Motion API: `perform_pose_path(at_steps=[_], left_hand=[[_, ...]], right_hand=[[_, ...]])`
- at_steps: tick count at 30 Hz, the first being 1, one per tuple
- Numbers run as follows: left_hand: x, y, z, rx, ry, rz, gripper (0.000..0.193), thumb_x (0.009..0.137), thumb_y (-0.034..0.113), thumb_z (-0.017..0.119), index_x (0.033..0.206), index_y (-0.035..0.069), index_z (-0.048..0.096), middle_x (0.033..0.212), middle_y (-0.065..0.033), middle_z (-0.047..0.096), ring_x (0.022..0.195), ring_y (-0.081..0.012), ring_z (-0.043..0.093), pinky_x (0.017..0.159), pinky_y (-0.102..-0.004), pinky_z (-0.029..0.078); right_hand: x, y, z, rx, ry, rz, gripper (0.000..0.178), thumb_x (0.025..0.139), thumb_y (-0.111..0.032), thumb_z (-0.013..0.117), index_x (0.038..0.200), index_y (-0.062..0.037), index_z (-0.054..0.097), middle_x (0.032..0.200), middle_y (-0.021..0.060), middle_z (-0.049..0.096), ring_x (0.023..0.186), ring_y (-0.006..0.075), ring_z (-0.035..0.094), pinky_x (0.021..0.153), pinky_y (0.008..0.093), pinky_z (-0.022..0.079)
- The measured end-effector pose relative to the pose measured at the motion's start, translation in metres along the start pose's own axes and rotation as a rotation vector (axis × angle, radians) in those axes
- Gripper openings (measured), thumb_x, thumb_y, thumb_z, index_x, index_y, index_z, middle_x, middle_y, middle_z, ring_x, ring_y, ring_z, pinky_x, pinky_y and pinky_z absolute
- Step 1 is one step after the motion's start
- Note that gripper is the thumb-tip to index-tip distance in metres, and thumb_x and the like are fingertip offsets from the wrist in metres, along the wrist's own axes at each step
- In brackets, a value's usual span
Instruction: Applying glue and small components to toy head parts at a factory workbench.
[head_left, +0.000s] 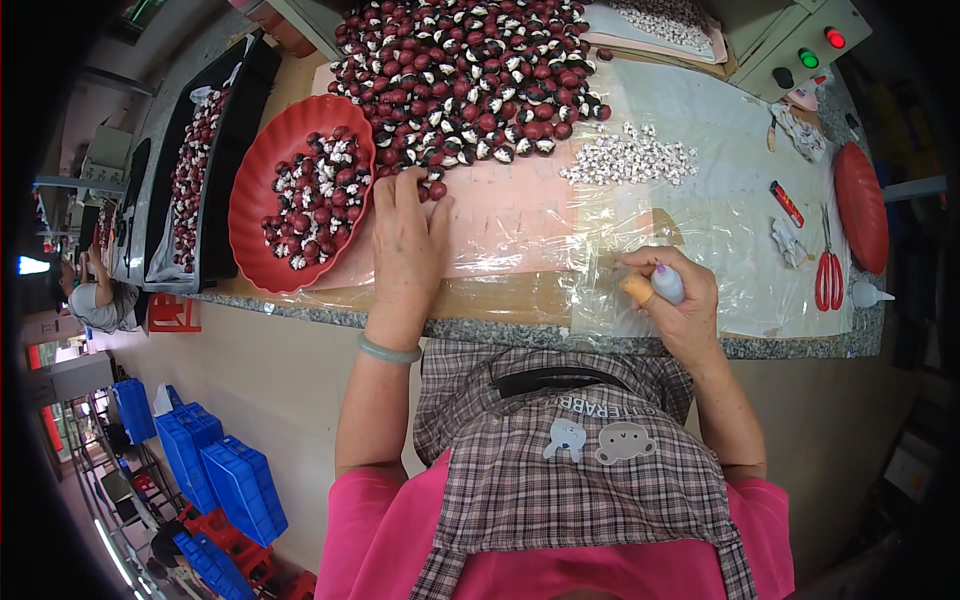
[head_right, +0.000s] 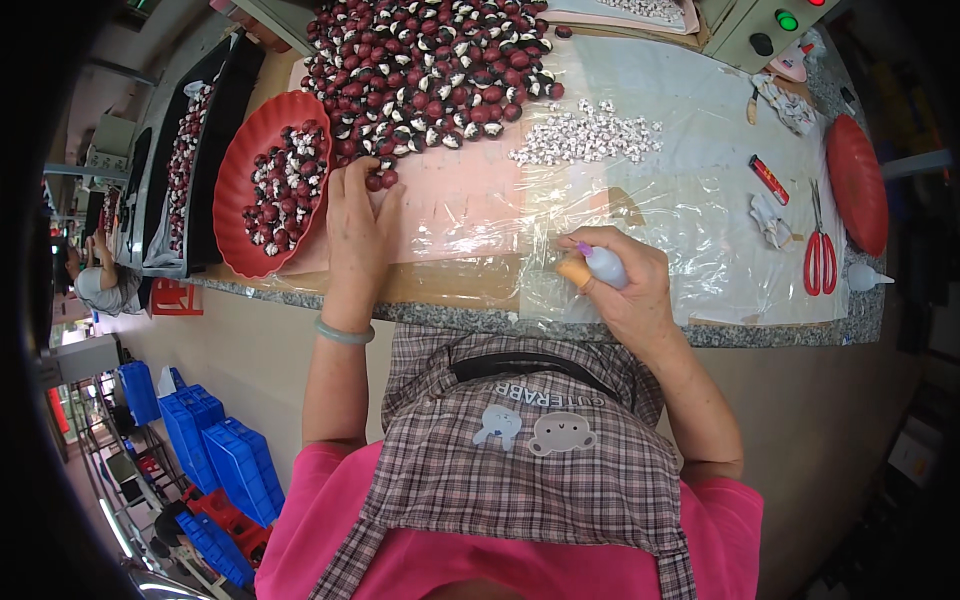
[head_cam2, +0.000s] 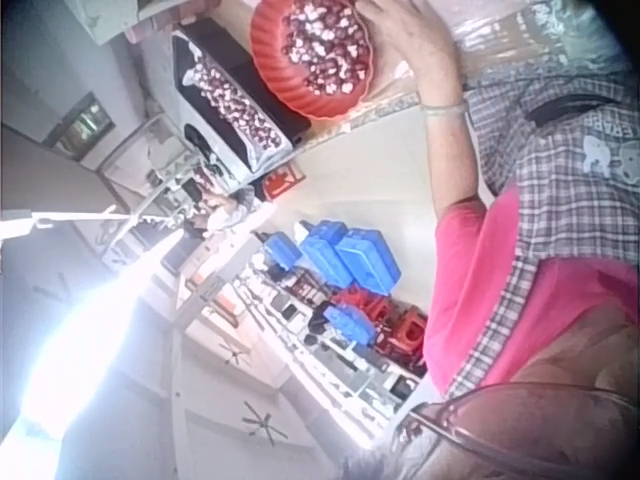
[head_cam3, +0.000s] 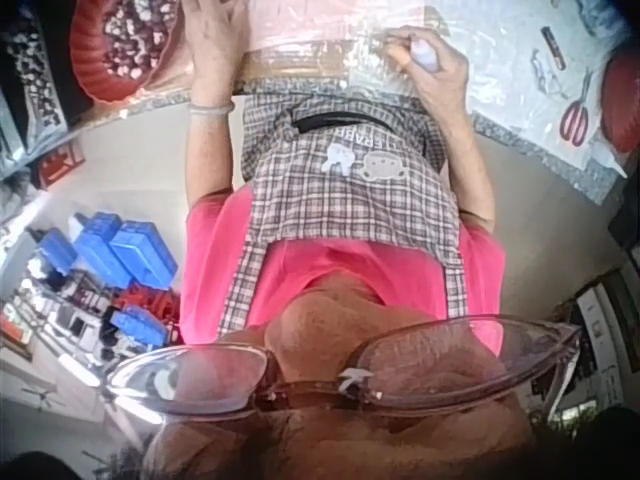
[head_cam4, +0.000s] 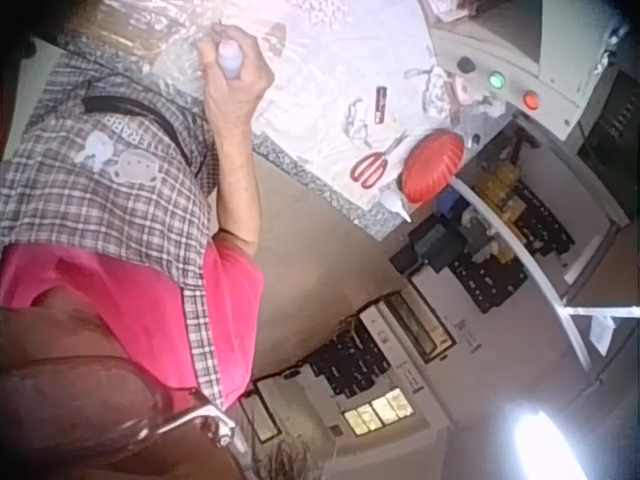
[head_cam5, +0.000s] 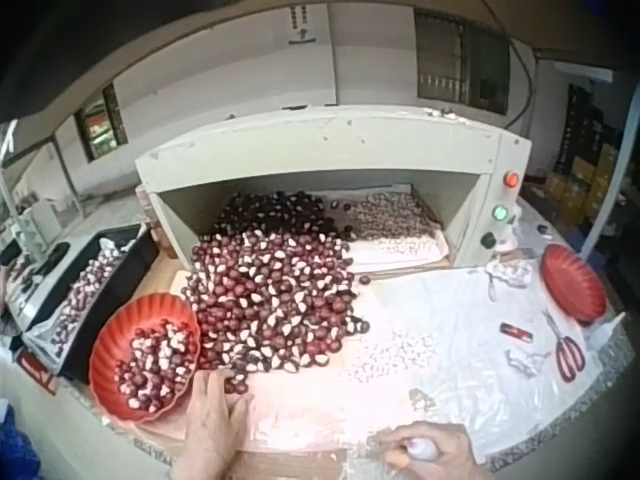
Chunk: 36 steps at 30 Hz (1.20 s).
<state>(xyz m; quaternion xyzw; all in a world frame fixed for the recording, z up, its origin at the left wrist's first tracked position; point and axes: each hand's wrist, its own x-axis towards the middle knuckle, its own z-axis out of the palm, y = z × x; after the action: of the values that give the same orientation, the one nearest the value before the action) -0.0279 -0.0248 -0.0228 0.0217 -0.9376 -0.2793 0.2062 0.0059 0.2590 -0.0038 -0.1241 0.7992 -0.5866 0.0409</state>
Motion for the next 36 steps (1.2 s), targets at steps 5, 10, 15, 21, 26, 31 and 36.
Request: perform_pose_path(at_steps=[5,10,15,21,26,31,36], left_hand=[[0.006,0.011,0.012,-0.043,-0.094,0.199,0.024,0.081,0.003,0.065,0.103,0.002,0.056,0.096,-0.0146,0.052,0.081,-0.0288,0.059,0.064,-0.0359,0.049],[0.005,0.031,0.023,-0.108,-0.17,0.189,0.023,0.081,0.003,0.066,0.102,0.003,0.059,0.099,-0.0152,0.052,0.081,-0.0284,0.059,0.067,-0.036,0.049],[0.006,0.041,0.012,-0.187,-0.094,0.218,0.022,0.081,0.003,0.064,0.102,0.003,0.061,0.096,-0.0107,0.053,0.074,-0.0207,0.056,0.062,-0.03,0.047],[-0.005,0.047,-0.002,-1.469,-0.463,-0.522,0.02,0.086,0.002,0.056,0.106,-0.002,0.059,0.089,-0.0086,0.063,0.06,-0.0021,0.04,0.05,-0.0156,0.028],[-0.016,0.054,-0.003,-1.675,-0.543,-0.564,0.021,0.088,0.003,0.052,0.107,-0.002,0.059,0.087,-0.0094,0.061,0.06,-0.0028,0.038,0.049,-0.0164,0.027],[-0.017,0.063,-0.004,-1.69,-0.61,-0.581,0.022,0.09,0.003,0.049,0.109,-0.002,0.058,0.086,-0.0099,0.06,0.061,-0.0033,0.038,0.052,-0.0157,0.03],[-0.028,0.067,0.005,-1.66,-0.687,-0.529,0.025,0.091,0.011,0.053,0.114,-0.001,0.055,0.087,-0.0143,0.061,0.057,-0.0041,0.038,0.048,-0.0134,0.029]], right_hand=[[0.0,0.001,-0.001,-0.001,0.005,0.037,0.022,0.08,-0.008,0.071,0.1,-0.0024,0.064,0.093,0.0076,0.071,0.08,0.015,0.067,0.072,0.0264,0.051],[0.001,0.003,-0.003,-0.005,0.006,0.033,0.02,0.08,-0.007,0.071,0.098,-0.002,0.063,0.093,0.0088,0.071,0.086,0.0172,0.068,0.074,0.0277,0.052],[0.0,0.007,-0.009,0.057,-0.002,0.098,0.022,0.081,-0.007,0.07,0.101,-0.0023,0.062,0.097,0.0076,0.07,0.081,0.0147,0.066,0.074,0.0285,0.052],[0.0,0.004,-0.011,0.235,0.017,0.167,0.034,0.084,-0.007,0.065,0.113,-0.0047,0.048,0.103,0.0091,0.062,0.083,0.0129,0.061,0.073,0.0257,0.049],[-0.001,0.007,-0.019,0.52,-0.153,0.171,0.035,0.088,-0.007,0.058,0.117,-0.006,0.038,0.102,0.0112,0.056,0.078,0.0145,0.06,0.069,0.0255,0.047],[0.004,-0.005,-0.009,0.506,-0.008,0.044,0.044,0.088,-0.031,0.064,0.113,0.0015,0.049,0.101,0.0112,0.054,0.07,0.0153,0.061,0.052,0.0228,0.05],[0.004,-0.003,-0.017,0.575,0.081,0.078,0.048,0.083,-0.03,0.071,0.113,0.0023,0.052,0.097,0.0098,0.057,0.061,0.0144,0.06,0.046,0.0209,0.048]])
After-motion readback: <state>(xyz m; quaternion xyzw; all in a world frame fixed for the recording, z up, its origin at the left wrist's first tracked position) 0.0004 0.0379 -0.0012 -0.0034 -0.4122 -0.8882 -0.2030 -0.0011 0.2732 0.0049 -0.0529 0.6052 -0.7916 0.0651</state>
